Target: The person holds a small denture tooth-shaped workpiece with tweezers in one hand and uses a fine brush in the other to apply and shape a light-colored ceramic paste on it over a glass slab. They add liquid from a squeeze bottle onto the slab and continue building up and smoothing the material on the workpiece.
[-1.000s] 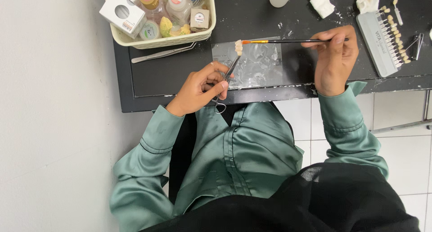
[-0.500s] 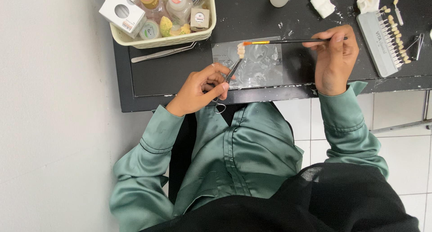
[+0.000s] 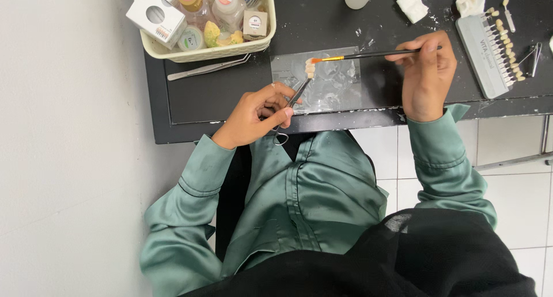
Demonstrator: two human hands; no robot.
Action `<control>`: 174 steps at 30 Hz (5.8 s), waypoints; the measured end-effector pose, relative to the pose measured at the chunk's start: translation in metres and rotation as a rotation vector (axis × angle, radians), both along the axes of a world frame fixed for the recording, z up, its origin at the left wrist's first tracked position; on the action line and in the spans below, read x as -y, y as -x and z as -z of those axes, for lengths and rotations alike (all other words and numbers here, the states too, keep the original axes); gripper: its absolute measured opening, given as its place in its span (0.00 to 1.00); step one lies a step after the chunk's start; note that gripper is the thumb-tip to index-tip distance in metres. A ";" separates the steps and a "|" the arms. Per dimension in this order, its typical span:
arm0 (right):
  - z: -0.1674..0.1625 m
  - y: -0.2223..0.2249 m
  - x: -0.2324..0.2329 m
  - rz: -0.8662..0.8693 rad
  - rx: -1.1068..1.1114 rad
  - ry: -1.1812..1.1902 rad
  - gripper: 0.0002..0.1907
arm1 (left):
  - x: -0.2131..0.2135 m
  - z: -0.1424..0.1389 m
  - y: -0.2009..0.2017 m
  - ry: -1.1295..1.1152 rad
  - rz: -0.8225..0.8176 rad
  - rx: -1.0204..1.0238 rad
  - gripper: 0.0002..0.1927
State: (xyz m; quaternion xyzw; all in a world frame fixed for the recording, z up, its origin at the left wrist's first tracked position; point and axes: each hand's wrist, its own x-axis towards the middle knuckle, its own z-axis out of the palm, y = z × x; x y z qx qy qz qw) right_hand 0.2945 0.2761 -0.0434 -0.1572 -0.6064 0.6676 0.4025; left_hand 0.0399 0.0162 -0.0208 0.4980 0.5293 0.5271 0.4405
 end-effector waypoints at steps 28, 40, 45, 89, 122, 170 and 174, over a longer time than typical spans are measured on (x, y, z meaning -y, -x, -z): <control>0.000 0.000 0.000 0.015 -0.023 -0.015 0.19 | 0.000 0.000 0.001 0.028 0.004 0.016 0.13; -0.002 0.000 0.001 0.003 -0.027 -0.013 0.18 | 0.000 -0.001 0.002 0.023 0.019 0.025 0.12; -0.004 -0.002 0.001 0.010 -0.027 0.005 0.18 | 0.001 -0.002 -0.001 0.040 0.004 0.003 0.12; -0.010 -0.002 0.004 -0.036 -0.021 0.049 0.17 | 0.000 0.001 0.001 0.023 0.017 0.027 0.13; -0.013 0.000 0.004 -0.004 -0.031 0.058 0.17 | 0.000 0.002 0.001 0.015 0.015 0.023 0.14; -0.006 0.000 0.002 -0.008 -0.042 0.003 0.17 | 0.000 -0.001 0.001 0.031 0.018 0.022 0.13; -0.007 -0.001 0.003 -0.002 -0.028 -0.009 0.17 | 0.000 -0.001 0.001 0.029 0.021 0.022 0.13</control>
